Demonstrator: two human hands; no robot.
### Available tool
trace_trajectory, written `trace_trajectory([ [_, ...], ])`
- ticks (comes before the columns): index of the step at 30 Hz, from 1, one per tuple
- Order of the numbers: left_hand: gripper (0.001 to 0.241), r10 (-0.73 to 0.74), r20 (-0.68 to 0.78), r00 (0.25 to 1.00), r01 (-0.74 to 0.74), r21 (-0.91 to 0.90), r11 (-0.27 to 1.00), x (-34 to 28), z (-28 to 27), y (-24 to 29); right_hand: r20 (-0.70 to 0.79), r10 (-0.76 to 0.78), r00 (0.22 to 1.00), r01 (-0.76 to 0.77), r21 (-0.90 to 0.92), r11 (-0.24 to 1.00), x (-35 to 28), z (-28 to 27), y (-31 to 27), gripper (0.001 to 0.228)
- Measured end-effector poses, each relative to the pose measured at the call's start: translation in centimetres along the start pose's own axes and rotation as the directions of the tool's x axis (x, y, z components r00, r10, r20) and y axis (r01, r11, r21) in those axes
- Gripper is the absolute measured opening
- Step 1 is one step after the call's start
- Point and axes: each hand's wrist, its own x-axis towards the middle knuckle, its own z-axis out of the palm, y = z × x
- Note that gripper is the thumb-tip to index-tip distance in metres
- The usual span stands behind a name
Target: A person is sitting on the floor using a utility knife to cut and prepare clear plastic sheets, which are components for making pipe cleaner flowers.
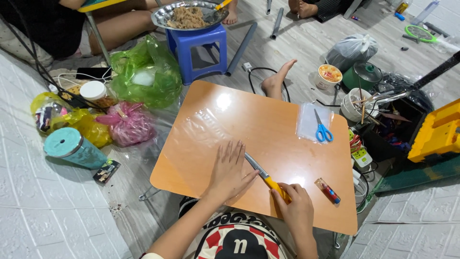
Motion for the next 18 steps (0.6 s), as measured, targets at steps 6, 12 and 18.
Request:
trace_trajectory([
  [6, 0.095, -0.019, 0.029, 0.999, 0.019, 0.005, 1.0, 0.19, -0.05, 0.03, 0.009, -0.013, 1.0, 0.013, 0.014, 1.0, -0.14, -0.03, -0.33, 0.036],
  [12, 0.094, -0.016, 0.025, 1.0, 0.017, -0.028, 0.999, 0.12, -0.4, 0.08, 0.016, -0.002, 1.0, 0.002, 0.033, 0.999, -0.27, -0.2, -0.6, 0.035],
  [18, 0.095, -0.025, 0.035, 0.999, 0.025, 0.0, 1.0, 0.2, -0.44, 0.12, -0.038, -0.035, 0.999, 0.038, 0.067, 0.997, -0.4, 0.0, -0.9, 0.035],
])
